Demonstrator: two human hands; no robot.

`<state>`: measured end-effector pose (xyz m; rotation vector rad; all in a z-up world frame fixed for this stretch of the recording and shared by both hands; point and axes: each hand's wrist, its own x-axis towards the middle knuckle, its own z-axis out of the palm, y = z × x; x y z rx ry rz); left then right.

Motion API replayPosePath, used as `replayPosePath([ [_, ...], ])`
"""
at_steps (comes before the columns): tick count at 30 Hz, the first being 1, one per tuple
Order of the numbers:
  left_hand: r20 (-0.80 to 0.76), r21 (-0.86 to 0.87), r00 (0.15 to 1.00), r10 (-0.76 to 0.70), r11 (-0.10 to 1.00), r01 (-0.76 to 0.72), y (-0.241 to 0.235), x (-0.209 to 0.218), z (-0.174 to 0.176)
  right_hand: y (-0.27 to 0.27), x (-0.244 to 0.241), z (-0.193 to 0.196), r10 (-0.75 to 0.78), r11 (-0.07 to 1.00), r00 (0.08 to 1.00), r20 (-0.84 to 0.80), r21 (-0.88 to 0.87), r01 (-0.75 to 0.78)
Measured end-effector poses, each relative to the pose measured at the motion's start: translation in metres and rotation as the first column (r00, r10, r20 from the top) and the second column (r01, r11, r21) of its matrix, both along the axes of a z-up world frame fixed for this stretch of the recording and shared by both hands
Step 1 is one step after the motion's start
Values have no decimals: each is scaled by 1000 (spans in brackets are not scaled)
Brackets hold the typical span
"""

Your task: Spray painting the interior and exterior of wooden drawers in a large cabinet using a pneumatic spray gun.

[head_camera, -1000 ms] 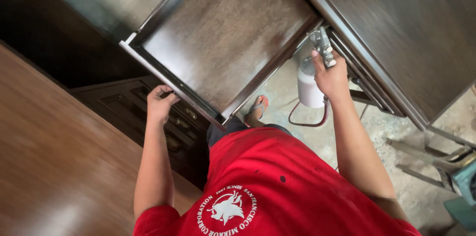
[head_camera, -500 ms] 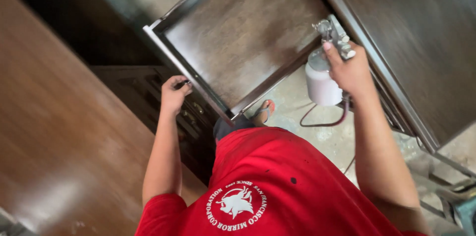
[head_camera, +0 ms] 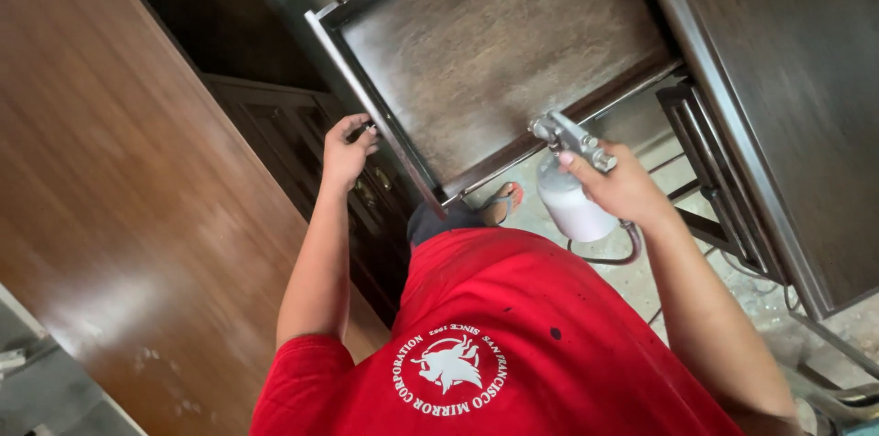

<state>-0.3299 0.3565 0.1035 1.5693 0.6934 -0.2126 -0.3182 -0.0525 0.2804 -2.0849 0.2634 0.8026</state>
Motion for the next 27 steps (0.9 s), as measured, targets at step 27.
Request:
replayPosePath([
  [27, 237, 419, 971, 38, 898, -137, -20, -21, -24, -69, -13, -68, -252, 955, 958, 134, -126, 268],
])
